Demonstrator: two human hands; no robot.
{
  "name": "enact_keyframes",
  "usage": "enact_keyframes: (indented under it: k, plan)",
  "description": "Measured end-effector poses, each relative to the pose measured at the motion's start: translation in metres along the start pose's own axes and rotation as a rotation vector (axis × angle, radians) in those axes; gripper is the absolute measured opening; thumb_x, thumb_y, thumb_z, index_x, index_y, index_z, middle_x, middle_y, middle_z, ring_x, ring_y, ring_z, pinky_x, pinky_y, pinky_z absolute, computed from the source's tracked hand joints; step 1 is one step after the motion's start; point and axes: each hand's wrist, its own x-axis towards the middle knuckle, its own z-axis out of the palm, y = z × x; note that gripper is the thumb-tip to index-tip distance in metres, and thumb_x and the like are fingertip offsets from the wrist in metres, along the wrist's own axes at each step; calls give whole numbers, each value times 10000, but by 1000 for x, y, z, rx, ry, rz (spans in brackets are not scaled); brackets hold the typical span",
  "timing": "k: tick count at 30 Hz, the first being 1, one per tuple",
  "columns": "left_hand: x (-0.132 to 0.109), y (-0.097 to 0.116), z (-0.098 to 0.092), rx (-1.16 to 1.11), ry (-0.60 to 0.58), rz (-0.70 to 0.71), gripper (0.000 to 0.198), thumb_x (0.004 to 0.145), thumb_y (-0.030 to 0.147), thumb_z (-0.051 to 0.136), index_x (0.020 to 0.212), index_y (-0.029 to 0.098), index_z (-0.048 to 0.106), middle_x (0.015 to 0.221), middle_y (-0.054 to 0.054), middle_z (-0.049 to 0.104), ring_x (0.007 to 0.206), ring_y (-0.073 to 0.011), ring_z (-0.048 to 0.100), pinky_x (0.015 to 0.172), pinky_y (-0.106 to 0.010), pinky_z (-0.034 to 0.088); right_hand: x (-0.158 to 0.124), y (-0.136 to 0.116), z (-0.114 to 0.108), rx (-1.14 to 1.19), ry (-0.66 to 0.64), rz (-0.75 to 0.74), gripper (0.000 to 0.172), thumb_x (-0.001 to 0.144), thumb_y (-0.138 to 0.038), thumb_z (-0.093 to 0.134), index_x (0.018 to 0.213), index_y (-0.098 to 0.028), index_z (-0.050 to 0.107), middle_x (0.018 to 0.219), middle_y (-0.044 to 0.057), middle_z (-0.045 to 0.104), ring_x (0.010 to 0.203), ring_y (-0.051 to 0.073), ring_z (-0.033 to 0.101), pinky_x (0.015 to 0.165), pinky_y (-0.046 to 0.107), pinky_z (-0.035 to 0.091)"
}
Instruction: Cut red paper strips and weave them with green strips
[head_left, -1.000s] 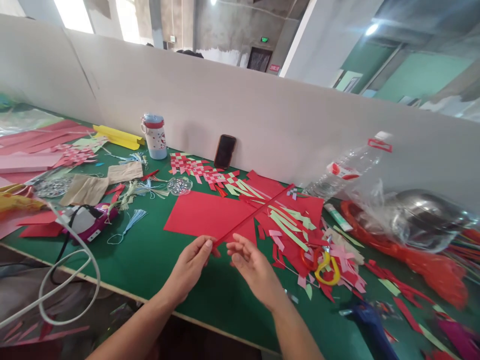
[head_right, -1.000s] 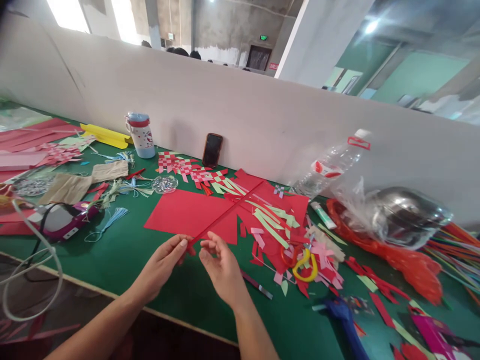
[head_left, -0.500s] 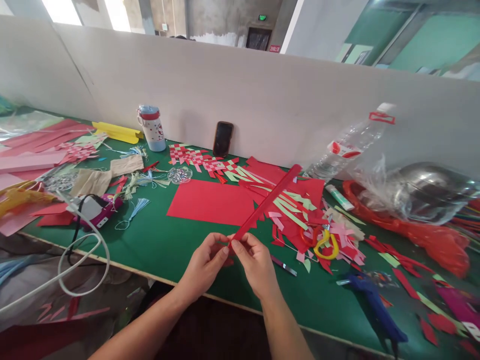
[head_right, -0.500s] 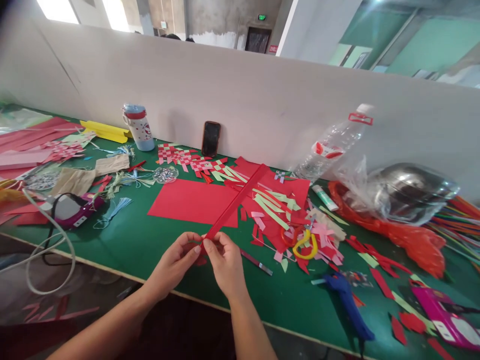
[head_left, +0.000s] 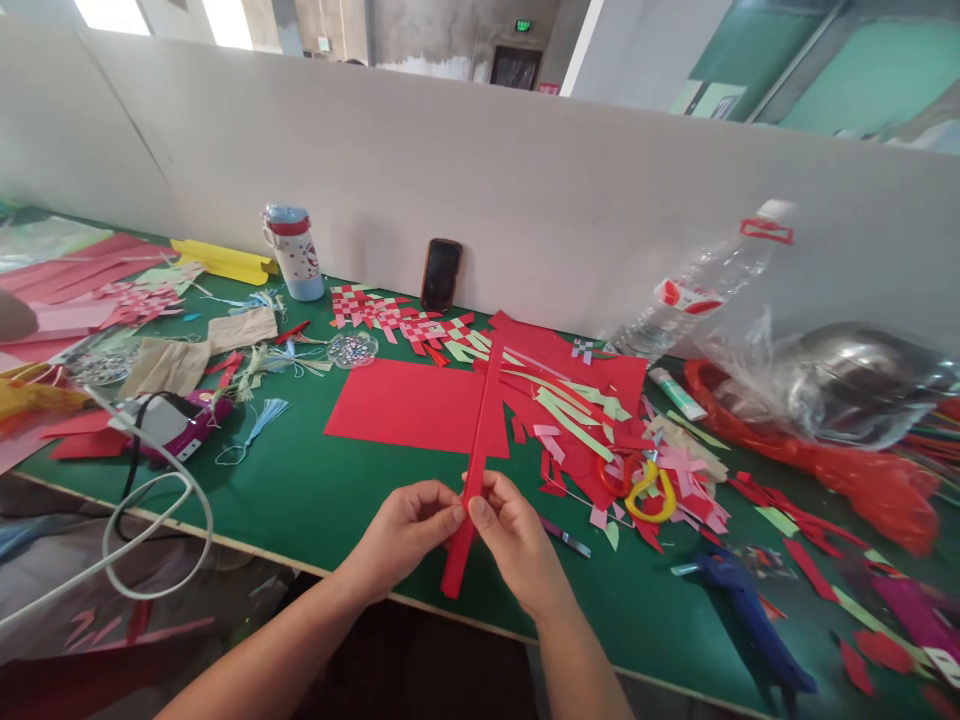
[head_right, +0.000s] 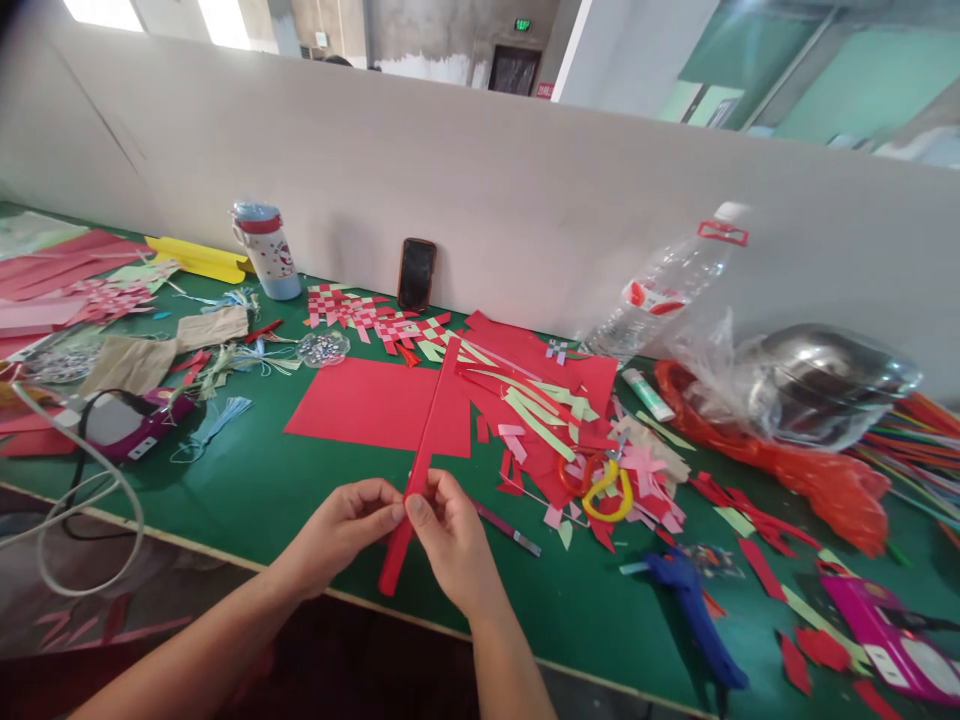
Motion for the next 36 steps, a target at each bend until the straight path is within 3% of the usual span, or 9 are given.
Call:
enact_keyframes:
  k: [4,8,11,16,21,23,26,31,36]
  plan:
    - [3,0,-3,-54,150,57,385,790,507,735,745,150,596,655,39,530,608,-73,448,620,-193,404,-5,4,7,2,17,40,430,751,-529,764,994,-218,593,883,21,629,816,169,596,724,283,497]
    - [0,-6,-2,-98,202,67,368,830,506,684,775,160,570,645,40,515,579,-74,455,601,-202,418,-11,8,14,-1,16,72,340,828,-519,690,823,-187,612,733,-5,594,677,127,531,666,259,455]
    - [0,-9,-4,-84,215,71,363,855,508,642,778,163,559,640,23,537,566,-92,496,600,-231,455,-12,8,12,-16,17,95,340,855,-517,660,867,-177,656,675,-18,568,638,118,495,632,251,427]
    - [0,-4,-30,79,306,167,333,878,469,618,768,156,608,655,-11,575,585,-132,548,605,-275,493,-14,10,1,-40,-51,149,364,851,-534,648,904,-175,677,650,-29,548,595,110,475,608,251,415]
    - [-21,2,-50,361,576,440,202,802,256,757,979,228,664,987,-27,650,989,-188,580,985,-349,430,-18,7,-8,-370,-88,222,300,897,-466,563,946,-207,706,684,-6,623,609,146,544,598,273,424]
    - [-27,0,-48,910,330,687,190,894,190,655,1064,271,681,1146,-32,675,1145,-215,556,1096,-416,345,-19,3,-10,-537,-155,178,245,916,-381,533,946,-234,727,823,21,710,751,184,630,700,295,461]
    - [-26,-3,-41,1306,-48,739,271,956,204,583,1220,256,625,1234,-38,679,1275,-248,502,1175,-479,205,-18,-3,-13,-640,-221,91,243,930,-294,496,948,-261,737,984,28,743,916,204,669,832,312,473]
    - [-8,6,-36,1202,-179,380,192,962,208,528,877,195,699,816,-35,720,903,-230,645,1049,-524,292,-15,-7,-20,-539,-74,14,244,933,-391,529,1025,-253,709,988,48,718,893,191,661,810,304,507]
    - [-4,30,-24,1048,-164,271,314,985,247,458,779,195,689,692,24,682,630,-114,597,741,-247,426,-14,-6,-21,-158,144,30,519,796,-630,659,1079,-196,654,760,31,664,593,140,567,543,264,481]
